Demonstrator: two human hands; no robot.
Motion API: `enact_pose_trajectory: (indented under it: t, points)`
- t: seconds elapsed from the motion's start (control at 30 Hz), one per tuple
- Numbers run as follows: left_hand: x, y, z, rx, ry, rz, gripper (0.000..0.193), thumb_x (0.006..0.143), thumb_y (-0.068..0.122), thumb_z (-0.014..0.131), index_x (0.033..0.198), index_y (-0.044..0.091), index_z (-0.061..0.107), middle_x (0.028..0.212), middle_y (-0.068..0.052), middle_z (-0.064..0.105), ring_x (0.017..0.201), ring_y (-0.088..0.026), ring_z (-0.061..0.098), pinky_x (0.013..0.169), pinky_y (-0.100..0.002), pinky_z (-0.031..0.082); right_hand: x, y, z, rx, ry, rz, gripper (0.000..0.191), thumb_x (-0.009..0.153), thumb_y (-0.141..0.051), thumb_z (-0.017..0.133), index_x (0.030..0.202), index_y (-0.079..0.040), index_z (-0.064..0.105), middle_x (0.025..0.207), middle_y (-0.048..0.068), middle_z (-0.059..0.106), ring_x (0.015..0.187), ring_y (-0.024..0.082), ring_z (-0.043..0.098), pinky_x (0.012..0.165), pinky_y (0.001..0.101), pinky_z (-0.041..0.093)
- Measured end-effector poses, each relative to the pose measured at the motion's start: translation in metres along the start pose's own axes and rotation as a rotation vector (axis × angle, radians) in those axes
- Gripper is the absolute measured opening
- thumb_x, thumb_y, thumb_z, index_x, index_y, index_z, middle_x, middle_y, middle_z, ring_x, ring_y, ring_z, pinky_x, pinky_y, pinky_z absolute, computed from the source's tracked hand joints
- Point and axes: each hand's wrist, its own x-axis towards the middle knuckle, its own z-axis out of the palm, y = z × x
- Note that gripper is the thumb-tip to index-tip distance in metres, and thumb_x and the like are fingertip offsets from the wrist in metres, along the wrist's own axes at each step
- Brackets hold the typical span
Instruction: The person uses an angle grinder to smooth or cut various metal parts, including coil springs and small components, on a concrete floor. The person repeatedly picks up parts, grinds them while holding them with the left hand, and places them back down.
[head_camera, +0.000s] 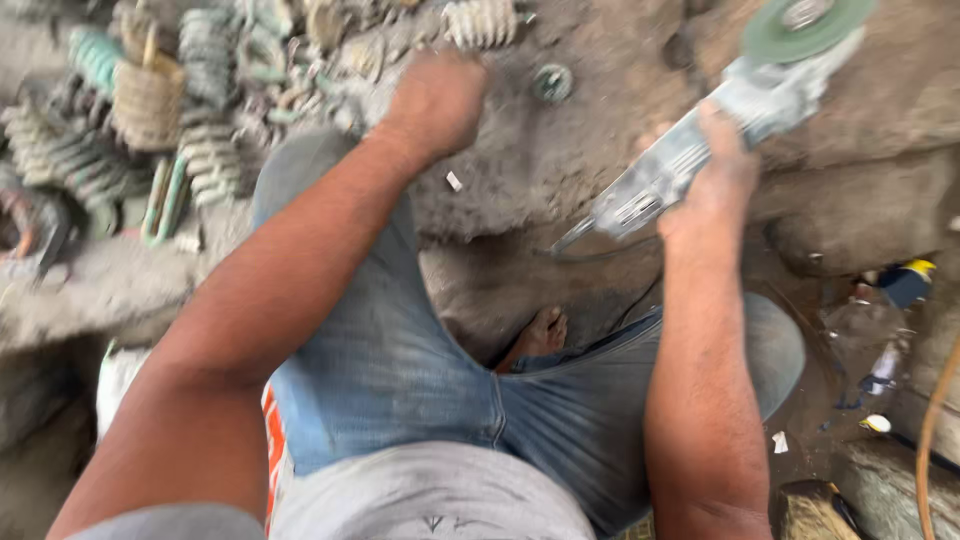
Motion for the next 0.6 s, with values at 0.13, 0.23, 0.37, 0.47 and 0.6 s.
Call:
enact_pose_trajectory:
  t: [0.13, 0.23, 0.37, 0.47, 0.6]
  points:
    - [0.010, -0.005, 0.049, 0.045, -0.037, 0.064, 0.047, 0.087, -0.004, 0.061, 0.132, 0.010, 0.066, 0.131, -0.021, 0.063, 0.119, -0.041, 0.062, 0.098, -0.051, 0.052, 0.014, 0.015, -0.015, 0.004, -0.062, -0.035, 0.042, 0.090, -0.022, 0.076, 0.118, 0.006, 0.061, 0.098, 0.021, 0.071, 0.087, 0.035, 0.077, 0.082, 0.0527, 0.070]
    - [0.042, 0.000, 0.073, -0.017, 0.081, 0.225, 0.060, 0.078, 0.012, 0.069, 0.137, 0.015, 0.059, 0.152, -0.019, 0.047, 0.123, -0.042, 0.057, 0.095, -0.052, 0.050, 0.019, 0.018, -0.012, 0.086, -0.115, -0.019, 0.040, 0.088, -0.022, 0.075, 0.116, 0.001, 0.058, 0.097, 0.018, 0.068, 0.084, 0.036, 0.074, 0.074, 0.0546, 0.065]
    - [0.055, 0.018, 0.082, 0.019, 0.105, 0.162, 0.038, 0.101, 0.044, 0.054, 0.131, 0.022, 0.062, 0.142, -0.020, 0.049, 0.127, -0.045, 0.053, 0.106, -0.056, 0.046, 0.012, 0.010, 0.002, 0.089, -0.158, 0.014, 0.041, 0.089, -0.025, 0.073, 0.115, 0.001, 0.058, 0.096, 0.021, 0.069, 0.081, 0.039, 0.072, 0.068, 0.0533, 0.062]
    - [0.048, 0.018, 0.066, 0.072, -0.006, 0.145, 0.030, 0.108, 0.034, 0.048, 0.118, 0.019, 0.072, 0.152, -0.017, 0.051, 0.129, -0.037, 0.059, 0.106, -0.049, 0.052, 0.003, 0.007, -0.002, 0.074, -0.145, 0.035, 0.042, 0.087, -0.027, 0.073, 0.117, -0.001, 0.057, 0.094, 0.020, 0.068, 0.080, 0.037, 0.071, 0.066, 0.0525, 0.061]
    - [0.048, 0.002, 0.003, -0.104, 0.025, -0.271, 0.028, 0.106, 0.024, 0.052, 0.108, 0.001, 0.068, 0.127, -0.021, 0.061, 0.112, -0.037, 0.065, 0.096, -0.054, 0.052, 0.000, -0.008, 0.007, 0.050, -0.080, -0.003, 0.047, 0.085, -0.027, 0.075, 0.119, 0.001, 0.058, 0.095, 0.020, 0.069, 0.083, 0.036, 0.074, 0.068, 0.0516, 0.064]
